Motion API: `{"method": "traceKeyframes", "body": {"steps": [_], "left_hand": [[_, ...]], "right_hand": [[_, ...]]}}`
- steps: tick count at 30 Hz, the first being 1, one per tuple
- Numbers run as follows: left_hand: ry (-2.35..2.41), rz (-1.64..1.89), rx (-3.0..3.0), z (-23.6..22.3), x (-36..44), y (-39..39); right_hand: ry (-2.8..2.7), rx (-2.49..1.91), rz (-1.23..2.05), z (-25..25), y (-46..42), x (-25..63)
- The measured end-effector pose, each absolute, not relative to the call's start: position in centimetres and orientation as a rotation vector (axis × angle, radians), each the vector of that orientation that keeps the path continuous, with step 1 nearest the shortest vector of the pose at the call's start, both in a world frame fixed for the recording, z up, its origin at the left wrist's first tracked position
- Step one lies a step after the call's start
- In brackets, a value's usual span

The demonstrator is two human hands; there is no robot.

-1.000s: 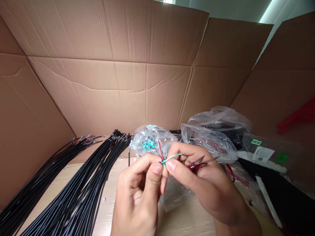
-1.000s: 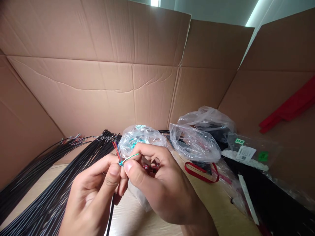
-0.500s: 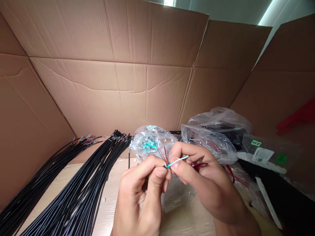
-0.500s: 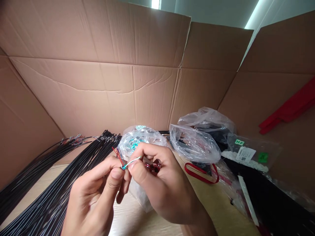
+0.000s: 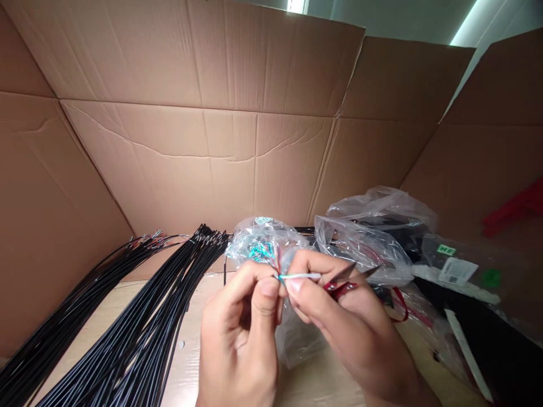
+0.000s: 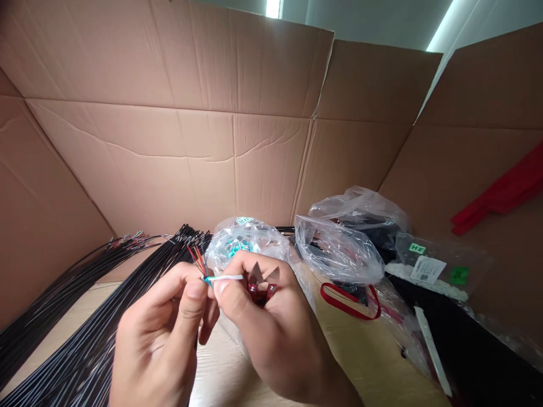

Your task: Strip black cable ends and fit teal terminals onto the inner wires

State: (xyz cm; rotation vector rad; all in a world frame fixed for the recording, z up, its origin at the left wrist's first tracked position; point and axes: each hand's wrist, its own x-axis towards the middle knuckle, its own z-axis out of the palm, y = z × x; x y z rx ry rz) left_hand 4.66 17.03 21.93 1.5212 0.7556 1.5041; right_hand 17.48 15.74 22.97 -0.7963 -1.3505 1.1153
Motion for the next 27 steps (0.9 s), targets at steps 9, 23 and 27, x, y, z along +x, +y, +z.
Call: {"method": "traceKeyframes", "body": {"steps": [9, 23, 27], "left_hand": [[0.646, 1.243, 1.571, 21.8, 3.6, 17.4], [0.710, 1.245, 1.687, 21.9, 3.6, 17.5], [0.699, 1.253, 1.667, 21.9, 3.5, 17.6]], "right_hand": [[-1.503, -0.920, 0.509, 23.3, 15.7, 18.6], [-1.628, -1.015, 0.430, 23.8, 15.6, 19.2], [-1.564, -1.043, 0.553, 23.4, 15.6, 19.5]]}}
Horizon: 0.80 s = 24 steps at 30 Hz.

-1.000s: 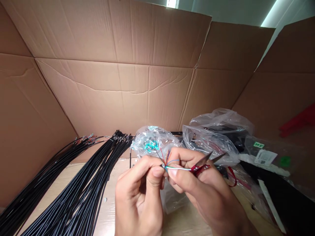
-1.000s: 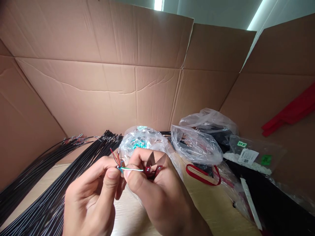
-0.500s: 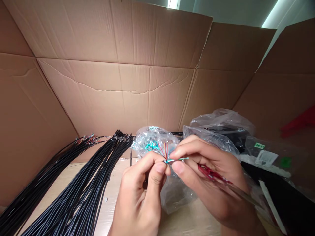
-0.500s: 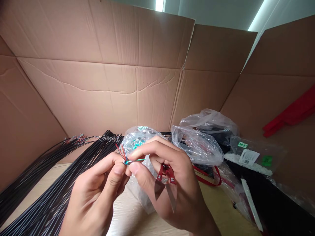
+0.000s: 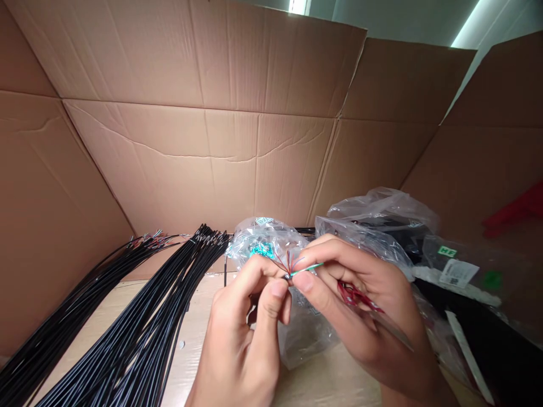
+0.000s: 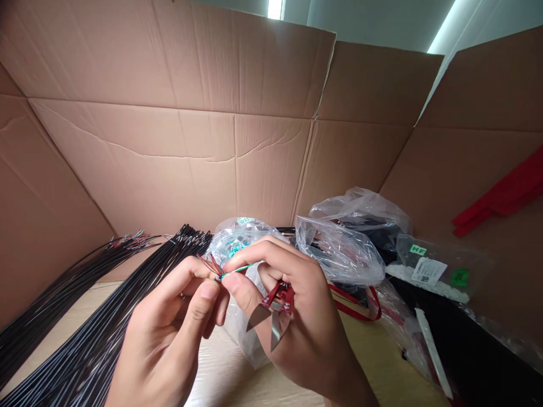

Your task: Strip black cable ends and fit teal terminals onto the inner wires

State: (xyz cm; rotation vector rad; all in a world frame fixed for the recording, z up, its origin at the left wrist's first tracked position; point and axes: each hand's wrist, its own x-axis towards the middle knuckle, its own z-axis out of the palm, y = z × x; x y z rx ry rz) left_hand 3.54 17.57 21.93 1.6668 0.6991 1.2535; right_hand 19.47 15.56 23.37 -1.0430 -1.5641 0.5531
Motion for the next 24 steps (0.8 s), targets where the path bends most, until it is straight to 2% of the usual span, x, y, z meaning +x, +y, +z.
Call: {"method": "traceKeyframes", "body": {"steps": [8, 16, 19, 24], "left_hand": [[0.618, 1.057, 1.398, 23.0, 3.0, 17.9], [0.616, 1.105, 1.392, 22.7, 3.4, 17.9], [0.708, 1.119, 1.487, 22.5, 3.4, 17.7], [0.802, 1.155, 1.685, 22.5, 2.9, 17.4]], "right_hand": [[-1.539, -0.826, 1.089, 23.5, 16.5, 20.1], [-1.477, -0.784, 1.202, 23.7, 16.1, 19.8], [-1.487, -0.909, 1.053, 23.5, 15.8, 20.0], [-1.714, -0.965, 0.539, 23.4, 15.7, 21.1]]}}
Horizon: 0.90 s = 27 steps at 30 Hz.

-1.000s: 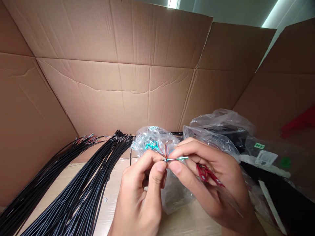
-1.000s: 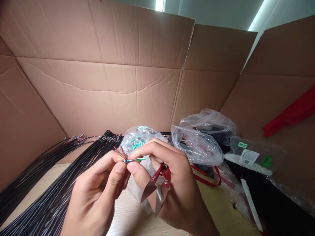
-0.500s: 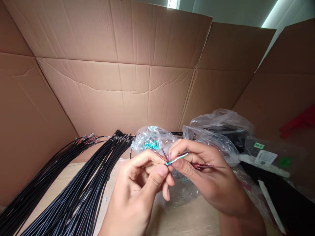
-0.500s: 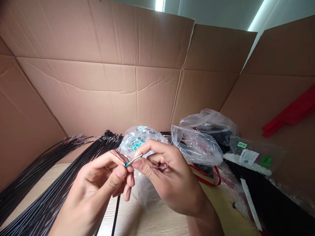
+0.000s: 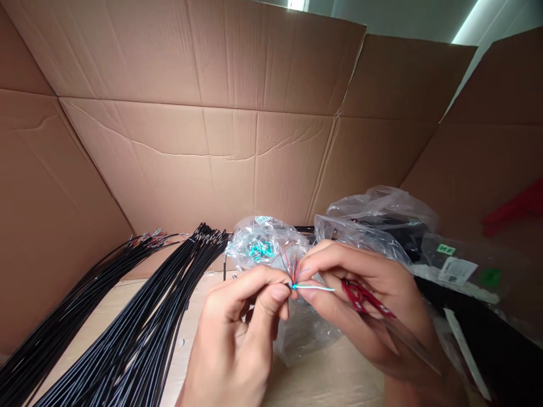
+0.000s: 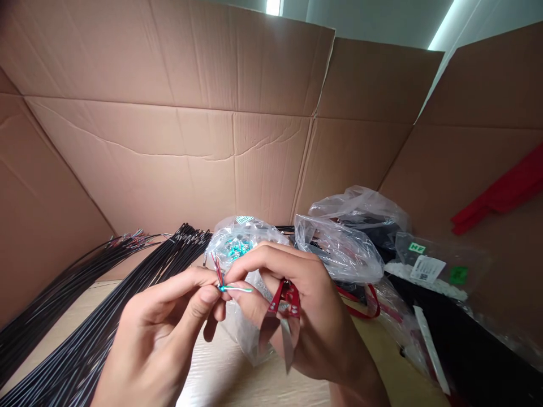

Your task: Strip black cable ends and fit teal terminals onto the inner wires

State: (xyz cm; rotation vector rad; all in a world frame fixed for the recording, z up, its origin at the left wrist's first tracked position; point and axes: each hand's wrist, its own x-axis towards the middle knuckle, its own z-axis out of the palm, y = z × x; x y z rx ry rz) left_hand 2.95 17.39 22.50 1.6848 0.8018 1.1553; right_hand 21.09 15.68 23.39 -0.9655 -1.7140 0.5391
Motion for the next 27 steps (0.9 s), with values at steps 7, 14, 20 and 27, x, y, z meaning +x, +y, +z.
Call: {"method": "traceKeyframes", "body": {"steps": [7, 14, 20, 27], "left_hand": [[0.738, 1.152, 1.885, 22.6, 2.8, 17.9], [0.651, 1.161, 1.981, 22.6, 2.7, 18.0], [0.808, 1.306, 1.829, 22.3, 3.5, 17.4], [0.805, 1.425, 1.806, 22.4, 3.6, 16.7]], "right_hand": [[-1.853, -0.994, 0.478, 23.6, 15.5, 22.0], [-1.878, -1.098, 0.629, 23.6, 15.3, 22.1], [-1.752, -1.060, 0.912, 23.8, 15.9, 21.2], [-1.602, -0.986, 1.170, 23.5, 16.2, 20.0]]}}
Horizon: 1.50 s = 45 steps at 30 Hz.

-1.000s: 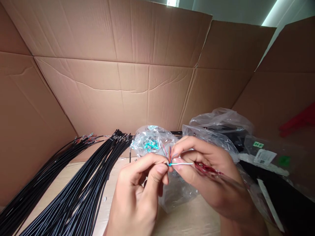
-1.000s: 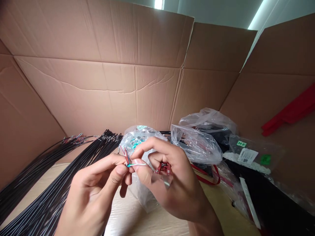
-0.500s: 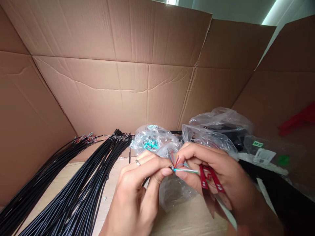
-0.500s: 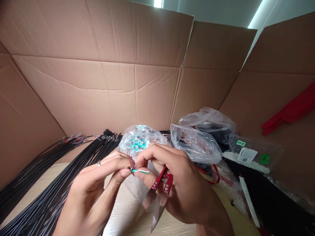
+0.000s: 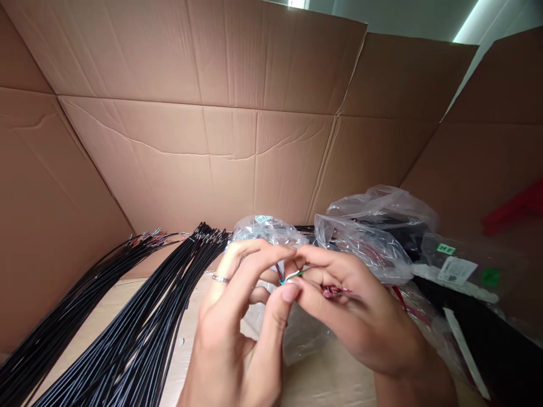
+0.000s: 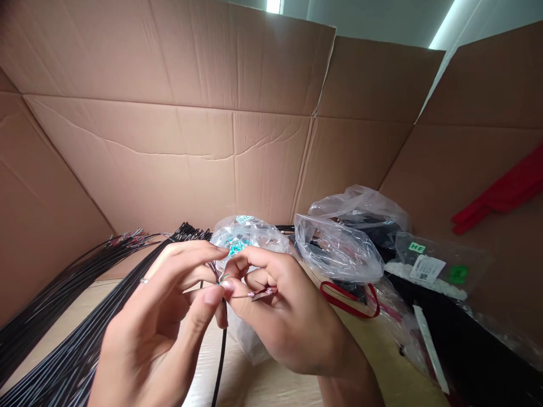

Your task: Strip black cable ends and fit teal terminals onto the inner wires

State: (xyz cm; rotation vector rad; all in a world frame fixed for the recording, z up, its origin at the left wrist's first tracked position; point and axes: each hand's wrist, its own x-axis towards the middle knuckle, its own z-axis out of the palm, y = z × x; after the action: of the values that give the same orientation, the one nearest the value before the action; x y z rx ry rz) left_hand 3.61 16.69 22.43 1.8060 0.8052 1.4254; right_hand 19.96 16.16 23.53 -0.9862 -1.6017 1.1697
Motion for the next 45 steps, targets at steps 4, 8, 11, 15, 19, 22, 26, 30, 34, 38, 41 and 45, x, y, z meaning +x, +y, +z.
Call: {"method": "traceKeyframes", "body": {"steps": [4, 8, 11, 15, 19, 22, 26, 30, 34, 38, 41, 45], "left_hand": [[0.824, 1.458, 1.933, 22.6, 3.2, 17.1], [0.783, 1.421, 1.926, 22.9, 3.0, 17.7], [0.720, 1.367, 1.698, 23.0, 3.1, 17.8], [0.656, 1.260, 1.489, 23.0, 2.9, 17.5], [0.699, 1.298, 1.573, 23.2, 2.5, 17.4], [0.682, 1.330, 1.561, 23.2, 2.7, 17.5], [0.649, 1.286, 1.396, 22.8, 3.5, 17.5], [0.661, 1.008, 1.331, 22.6, 3.8, 17.4], [0.702, 1.027, 1.337, 22.7, 3.5, 17.3], [0.756, 1.122, 1.411, 22.8, 3.3, 17.2], [0.779, 1.143, 1.433, 22.8, 3.4, 17.1], [0.786, 1.233, 1.489, 22.8, 3.5, 17.2]], "right_hand": [[-1.601, -1.007, 1.185, 23.7, 16.0, 19.8], [-1.594, -1.026, 1.179, 24.0, 15.9, 19.8], [-1.561, -0.992, 1.216, 24.1, 15.6, 19.7], [-1.526, -0.979, 1.244, 24.1, 15.1, 19.6], [-1.496, -1.040, 1.192, 24.0, 14.9, 19.3], [-1.498, -1.005, 1.180, 24.2, 15.0, 19.1], [-1.510, -0.976, 1.149, 24.3, 15.2, 19.1], [-1.503, -1.064, 1.018, 24.2, 15.3, 19.3], [-1.507, -1.073, 1.030, 24.2, 15.5, 19.6], [-1.488, -1.063, 1.023, 23.9, 15.6, 19.9], [-1.454, -1.091, 1.083, 23.7, 15.7, 20.2], [-1.489, -1.091, 1.065, 23.9, 15.7, 20.2]]}}
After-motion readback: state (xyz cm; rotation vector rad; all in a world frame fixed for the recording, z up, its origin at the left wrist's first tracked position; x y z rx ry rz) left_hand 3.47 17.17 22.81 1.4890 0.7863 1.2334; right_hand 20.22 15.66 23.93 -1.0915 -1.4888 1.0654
